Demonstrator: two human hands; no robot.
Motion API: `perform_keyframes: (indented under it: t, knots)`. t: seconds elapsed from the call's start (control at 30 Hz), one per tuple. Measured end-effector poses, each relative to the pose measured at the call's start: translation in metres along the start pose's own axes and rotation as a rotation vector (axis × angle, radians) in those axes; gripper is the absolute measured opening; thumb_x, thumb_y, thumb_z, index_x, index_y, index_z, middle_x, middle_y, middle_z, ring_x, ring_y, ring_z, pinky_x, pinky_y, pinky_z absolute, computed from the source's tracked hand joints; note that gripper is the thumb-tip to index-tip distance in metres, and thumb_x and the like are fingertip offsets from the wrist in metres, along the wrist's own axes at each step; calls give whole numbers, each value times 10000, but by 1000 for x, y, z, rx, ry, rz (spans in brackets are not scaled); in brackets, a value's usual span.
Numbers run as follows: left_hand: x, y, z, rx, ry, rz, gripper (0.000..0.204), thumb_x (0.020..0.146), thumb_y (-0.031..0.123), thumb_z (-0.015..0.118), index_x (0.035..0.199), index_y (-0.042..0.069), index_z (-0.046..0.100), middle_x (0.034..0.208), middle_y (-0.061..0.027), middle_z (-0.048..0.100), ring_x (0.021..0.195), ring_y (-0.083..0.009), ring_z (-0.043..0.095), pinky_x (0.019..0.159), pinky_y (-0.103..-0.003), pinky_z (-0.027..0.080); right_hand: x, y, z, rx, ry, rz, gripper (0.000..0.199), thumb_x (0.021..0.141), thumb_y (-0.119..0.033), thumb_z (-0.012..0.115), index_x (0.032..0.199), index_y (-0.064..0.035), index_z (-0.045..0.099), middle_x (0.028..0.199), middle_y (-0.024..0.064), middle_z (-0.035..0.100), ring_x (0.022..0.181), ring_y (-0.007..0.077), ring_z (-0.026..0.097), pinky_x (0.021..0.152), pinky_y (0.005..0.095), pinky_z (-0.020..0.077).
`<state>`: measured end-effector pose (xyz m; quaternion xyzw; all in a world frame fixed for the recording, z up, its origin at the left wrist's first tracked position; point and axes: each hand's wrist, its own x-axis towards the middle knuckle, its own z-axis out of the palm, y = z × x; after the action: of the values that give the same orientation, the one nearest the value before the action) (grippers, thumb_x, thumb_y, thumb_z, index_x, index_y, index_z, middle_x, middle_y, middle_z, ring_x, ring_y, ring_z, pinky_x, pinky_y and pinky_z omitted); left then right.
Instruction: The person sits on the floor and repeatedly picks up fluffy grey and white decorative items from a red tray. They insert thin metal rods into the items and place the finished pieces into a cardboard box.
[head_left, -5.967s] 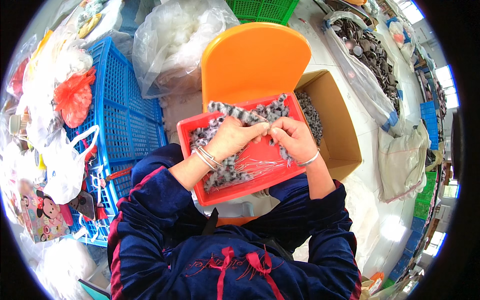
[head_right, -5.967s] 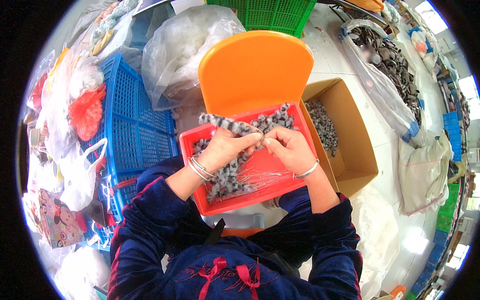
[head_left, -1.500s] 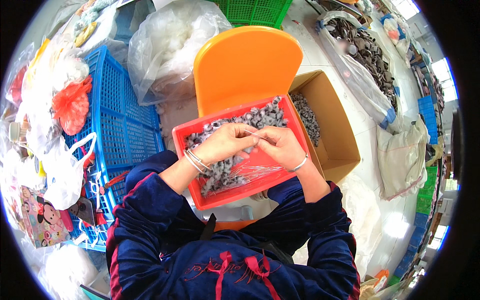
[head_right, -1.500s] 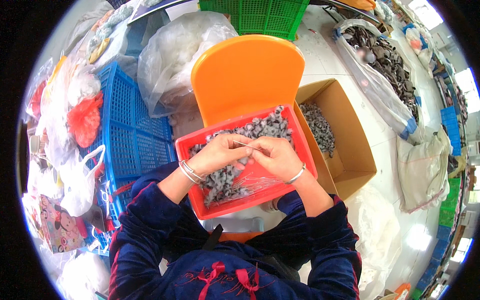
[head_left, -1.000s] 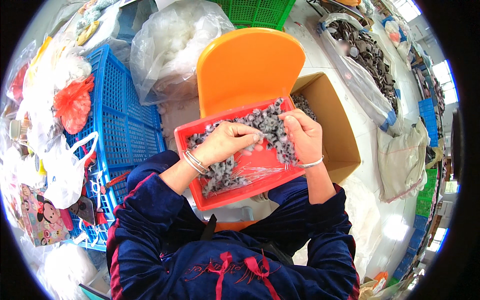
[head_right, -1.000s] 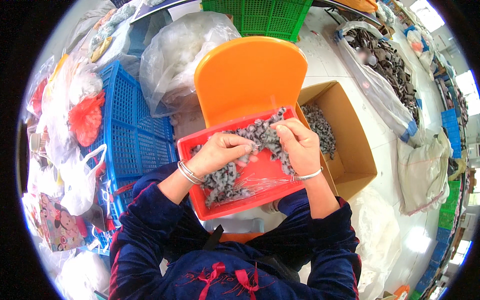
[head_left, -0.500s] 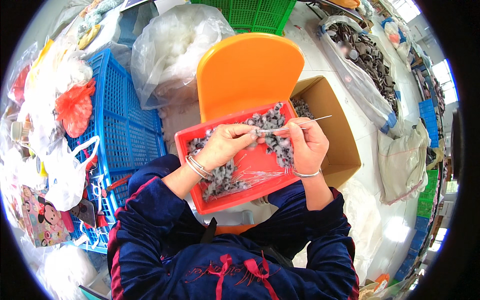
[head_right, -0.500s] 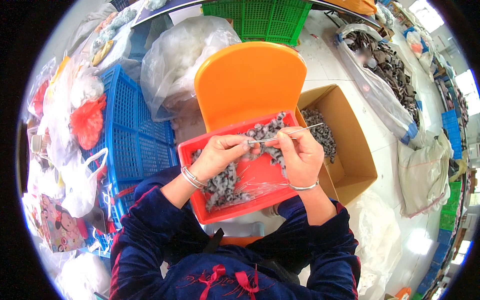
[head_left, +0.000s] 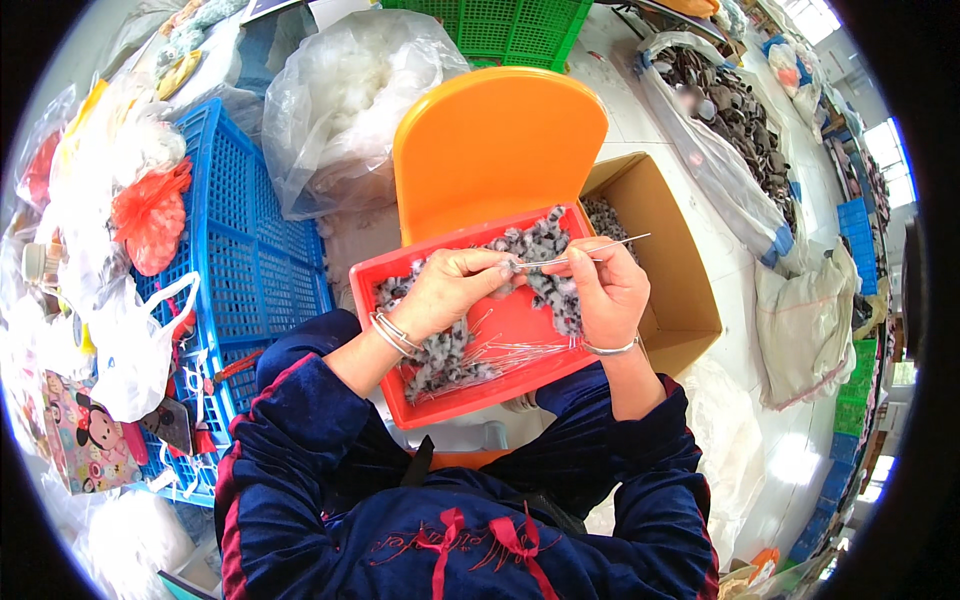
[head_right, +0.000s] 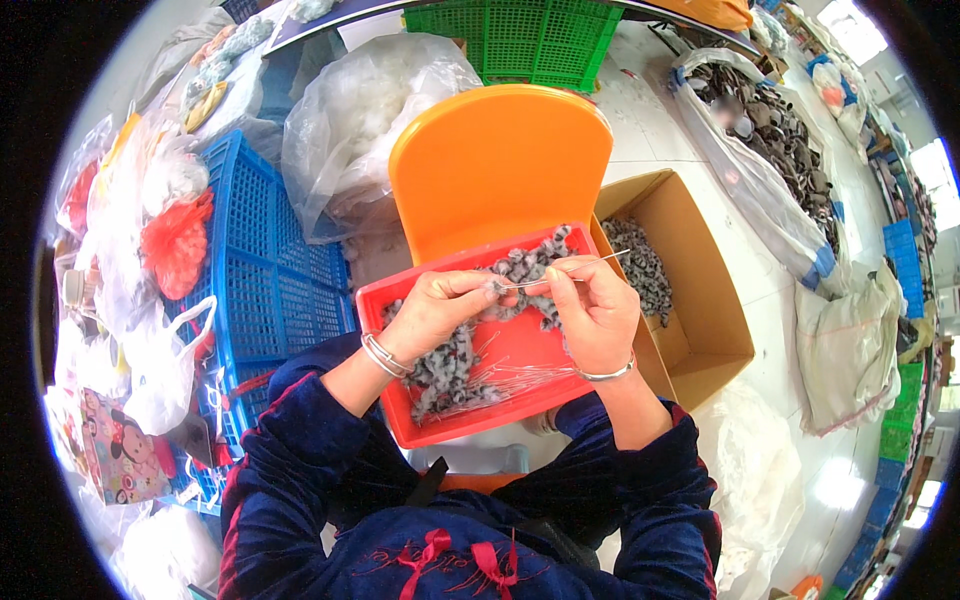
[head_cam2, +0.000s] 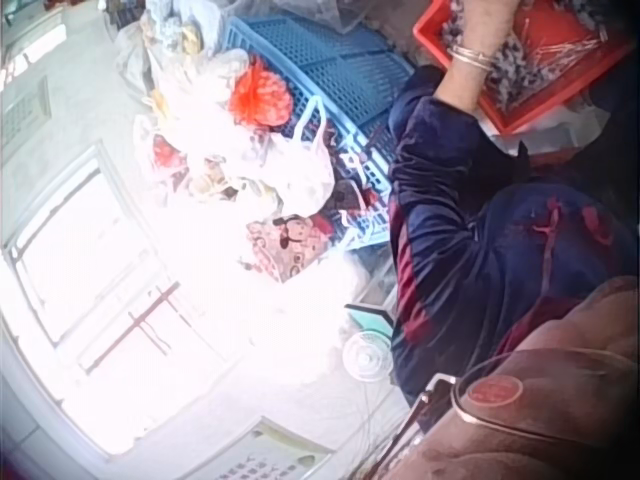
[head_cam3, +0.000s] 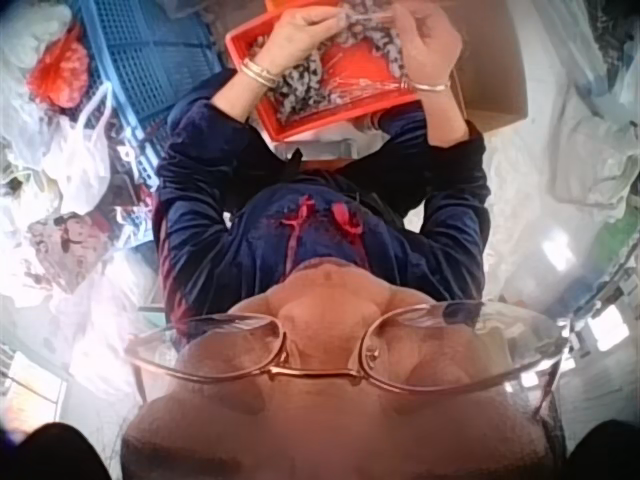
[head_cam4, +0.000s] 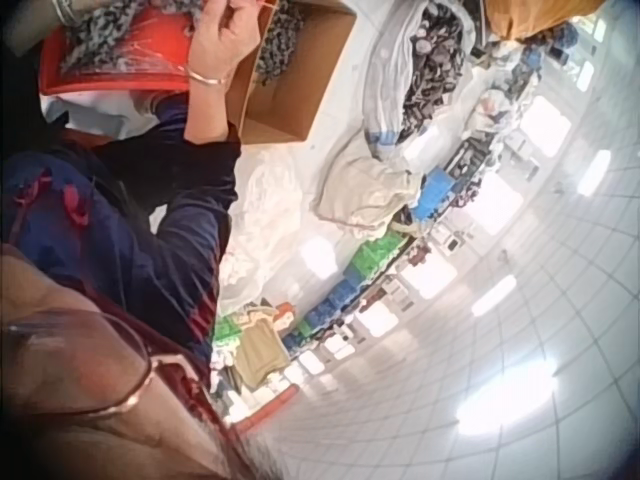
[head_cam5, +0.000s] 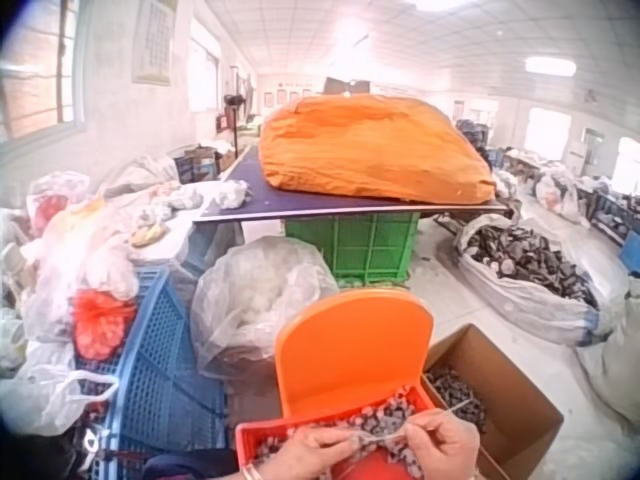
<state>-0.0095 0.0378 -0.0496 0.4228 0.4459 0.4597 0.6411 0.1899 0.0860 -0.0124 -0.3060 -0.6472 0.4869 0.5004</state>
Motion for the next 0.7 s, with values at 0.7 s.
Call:
perform_keyframes:
  t: [0.7]
  knots:
    - [-1,-1,-1,-34,14,-3,261,991,168,579,1162,-5,672,1048,-79,712,961,-143,680,842,-260,553,-3,2,0,-75,-15,-96,39,964,39,525,955,57,559,922,136,630,798,203,693,690,274,544]
